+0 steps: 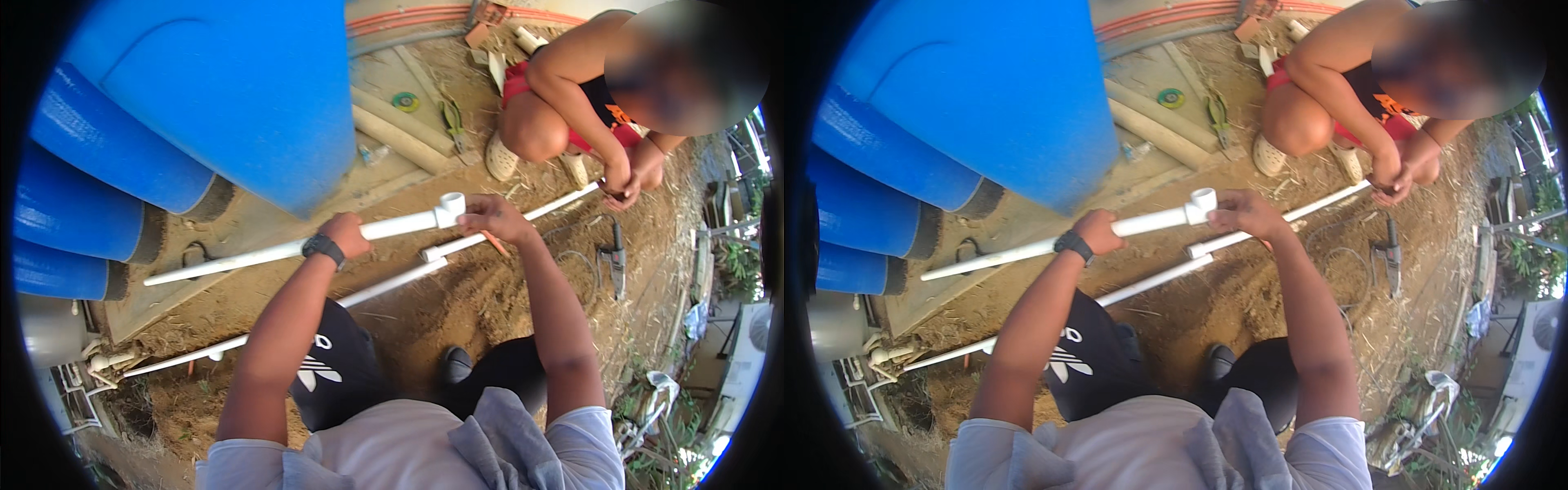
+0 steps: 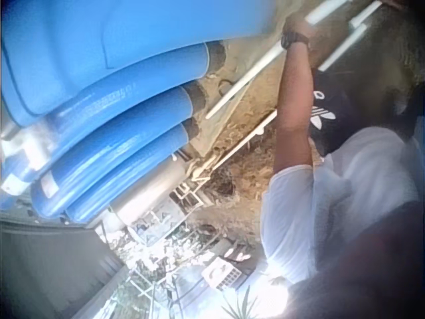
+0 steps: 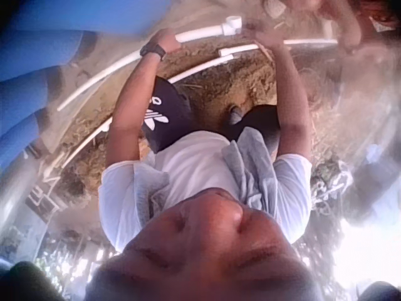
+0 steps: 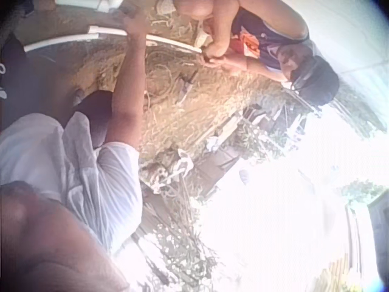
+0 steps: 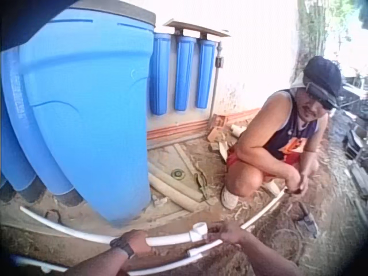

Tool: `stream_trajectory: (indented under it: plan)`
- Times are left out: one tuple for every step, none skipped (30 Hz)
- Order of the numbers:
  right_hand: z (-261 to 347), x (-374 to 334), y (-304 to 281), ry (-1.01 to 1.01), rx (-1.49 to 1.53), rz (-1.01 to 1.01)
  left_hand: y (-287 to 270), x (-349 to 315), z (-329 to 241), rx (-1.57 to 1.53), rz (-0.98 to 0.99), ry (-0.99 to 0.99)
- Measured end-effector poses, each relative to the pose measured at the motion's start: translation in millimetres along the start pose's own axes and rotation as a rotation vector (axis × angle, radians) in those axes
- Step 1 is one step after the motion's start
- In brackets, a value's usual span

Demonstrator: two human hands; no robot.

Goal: The person assembles white PVC pipes and fittings by hand, connecting a pipe to an elbow joint and then to a T-joint. A second person assists by cutting pipe sections with a hand saw nearby.

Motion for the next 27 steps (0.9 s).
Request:
stream_trajectory:
  plan:
    - [-8,1,-1,-0.005,-0.031,0.017,4,3,0,0.006,0.023,-0.003]
    - [-9,1,2,0.014,-0.057,0.001,-2,1,-8,0.005,0.034,-0.007]
    - [-9,0,4,0.032,-0.085,-0.011,1,-2,-12,0.0,0.056,-0.01]
    - [-6,1,8,-0.001,-0.042,0.01,-2,-5,-15,-0.002,0.063,-0.015]
    - [-4,0,10,0.0,-0.047,0.019,-3,-7,-15,-0.005,0.068,-0.021]
    - [-1,-1,11,0.0,-0.053,0.03,-3,-7,-16,-0.008,0.077,0.001]
    - [3,-1,13,-0.003,-0.056,0.043,-2,-8,-13,0.006,0.077,0.023]
    - [7,-2,15,-0.008,-0.079,0.064,0,-8,-11,0.02,0.077,0.044]
    - [12,-4,17,-0.012,-0.1,0.084,1,-9,-10,0.034,0.077,0.065]
    - [16,-5,20,-0.015,-0.117,0.103,0,-12,-12,0.021,0.069,0.09]
    - [22,-7,23,-0.03,-0.126,0.1,-3,-16,-14,0.009,0.062,0.114]
    - [28,-9,26,-0.045,-0.134,0.097,-5,-19,-16,-0.002,0.055,0.138]
    - [31,-11,28,-0.055,-0.146,0.092,-7,-22,-22,-0.014,0.076,0.138]
    - [30,-11,30,-0.065,-0.161,0.083,-11,-23,-28,-0.025,0.098,0.138]
    - [28,-11,32,-0.074,-0.175,0.073,-10,-24,-32,-0.036,0.12,0.139]
    - [28,-10,33,-0.089,-0.191,0.065,-10,-25,-33,-0.037,0.08,0.147]
    - [28,-11,35,-0.104,-0.17,0.035,-10,-26,-34,-0.038,0.04,0.157]
    - [29,-13,37,-0.118,-0.15,0.004,-9,-27,-35,-0.039,0.002,0.167]
    - [30,-15,37,-0.132,-0.132,-0.028,-7,-28,-36,-0.017,-0.041,0.167]
    - [31,-17,35,-0.148,-0.216,-0.052,-5,-29,-37,0.005,-0.083,0.169]
    - [31,-19,33,-0.163,-0.299,-0.078,-1,-31,-38,0.027,-0.124,0.173]
    - [33,-21,33,-0.181,-0.376,-0.105,0,-33,-38,0.032,-0.173,0.191]
    - [34,-24,34,-0.177,-0.39,-0.112,3,-35,-38,0.038,-0.22,0.212]
    - [36,-29,35,-0.172,-0.403,-0.122,8,-38,-38,0.043,-0.266,0.235]
    - [44,-33,36,-0.18,-0.414,-0.138,9,-43,-40,0.041,-0.302,0.239]
    - [52,-35,37,-0.186,-0.453,-0.154,6,-47,-42,0.056,-0.343,0.259]
    - [53,-33,37,-0.238,-0.453,-0.144,-2,-50,-43,0.081,-0.39,0.277]
Point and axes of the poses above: each hand's wrist, its own x-axis towards the middle knuckle, its own y-axis out of the palm, z = x × y, the point moved 4 cm from there along x, towards the middle knuckle, and after that the axes turned 9 degrees about -x, right-handed, at the moved point
